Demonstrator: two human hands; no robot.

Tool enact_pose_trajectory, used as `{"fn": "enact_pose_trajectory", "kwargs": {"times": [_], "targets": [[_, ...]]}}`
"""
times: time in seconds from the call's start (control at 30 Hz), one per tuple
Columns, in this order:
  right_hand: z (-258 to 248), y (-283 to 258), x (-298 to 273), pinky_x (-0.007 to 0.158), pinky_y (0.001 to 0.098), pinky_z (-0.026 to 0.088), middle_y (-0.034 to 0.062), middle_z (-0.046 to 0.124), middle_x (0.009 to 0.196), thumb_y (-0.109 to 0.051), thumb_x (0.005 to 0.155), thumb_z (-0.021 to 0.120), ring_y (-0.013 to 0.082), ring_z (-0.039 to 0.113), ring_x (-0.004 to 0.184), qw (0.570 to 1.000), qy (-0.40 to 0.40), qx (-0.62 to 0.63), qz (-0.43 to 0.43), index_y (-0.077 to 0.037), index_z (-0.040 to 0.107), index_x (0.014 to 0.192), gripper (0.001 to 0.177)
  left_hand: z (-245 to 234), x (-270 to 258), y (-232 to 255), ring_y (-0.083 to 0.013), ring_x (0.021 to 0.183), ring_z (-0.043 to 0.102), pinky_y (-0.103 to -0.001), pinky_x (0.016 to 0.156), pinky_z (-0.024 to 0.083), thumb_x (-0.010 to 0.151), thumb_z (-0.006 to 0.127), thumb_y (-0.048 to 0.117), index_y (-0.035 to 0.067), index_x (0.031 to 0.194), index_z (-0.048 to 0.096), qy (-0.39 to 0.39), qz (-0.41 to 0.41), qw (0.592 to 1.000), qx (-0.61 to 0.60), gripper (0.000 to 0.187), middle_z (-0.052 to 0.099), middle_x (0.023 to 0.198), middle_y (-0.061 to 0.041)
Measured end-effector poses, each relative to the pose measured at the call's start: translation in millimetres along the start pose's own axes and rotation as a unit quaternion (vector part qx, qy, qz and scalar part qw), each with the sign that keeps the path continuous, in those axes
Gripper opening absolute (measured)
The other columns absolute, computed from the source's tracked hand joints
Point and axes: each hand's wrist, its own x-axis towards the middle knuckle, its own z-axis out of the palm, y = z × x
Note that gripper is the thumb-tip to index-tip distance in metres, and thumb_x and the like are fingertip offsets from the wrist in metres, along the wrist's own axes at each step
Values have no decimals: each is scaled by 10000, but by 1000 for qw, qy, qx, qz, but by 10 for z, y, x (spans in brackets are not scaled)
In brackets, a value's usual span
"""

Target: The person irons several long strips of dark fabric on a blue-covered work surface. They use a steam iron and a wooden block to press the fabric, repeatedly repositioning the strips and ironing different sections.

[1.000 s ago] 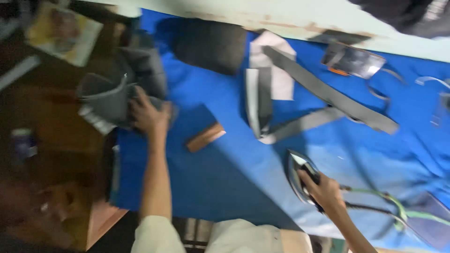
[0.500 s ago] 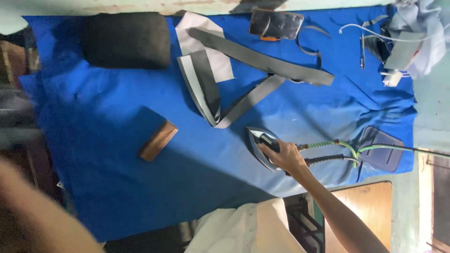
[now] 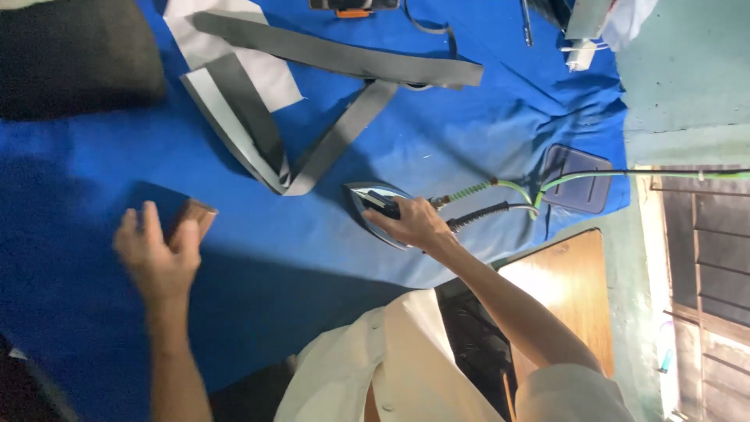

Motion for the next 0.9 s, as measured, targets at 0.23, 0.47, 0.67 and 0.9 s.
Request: {"fn": "enact_pose_trajectory", "kwargs": {"times": [0.23, 0.47, 0.67, 0.9], "targets": [[46, 154, 56, 680, 375, 571, 78, 726, 797, -810, 796, 543, 233, 720, 769, 999, -1, 32, -30, -119, 694, 946, 723, 564, -364, 166, -349, 1004, 618, -479, 763, 485, 1049, 652, 565, 45, 1469, 539, 11, -38, 988, 149, 678, 600, 1199, -164], [-4, 573, -7, 829, 444, 597, 194, 741, 872, -861, 808, 498, 345, 743, 895, 994, -46, 15, -103, -62, 658, 931, 824, 626, -832, 1318, -317, 1108, 651, -483, 897, 491, 836, 750, 556, 168, 1473, 569, -112, 0, 990, 89, 767, 655, 1217, -124], [125, 1624, -222, 590, 482, 559, 274, 682, 778, -644, 862, 666, 448, 706, 755, 980, -4, -29, -194, -58, 676, 1003, 603, 682, -1049, 1803, -279, 1093, 603, -469, 893, 493, 884, 748, 528, 161, 1480, 560, -68, -31, 990, 115, 725, 608, 1244, -107], [505, 1695, 96, 444, 388, 490, 158, 652, 708, -682, 908, 596, 353, 674, 537, 893, 157, -241, -345, -174, 661, 958, 514, 744, -999, 1867, -255, 1095, 610, -460, 890, 502, 903, 715, 570, 153, 1456, 577, -38, -41, 988, 142, 706, 601, 1262, -103]]}}
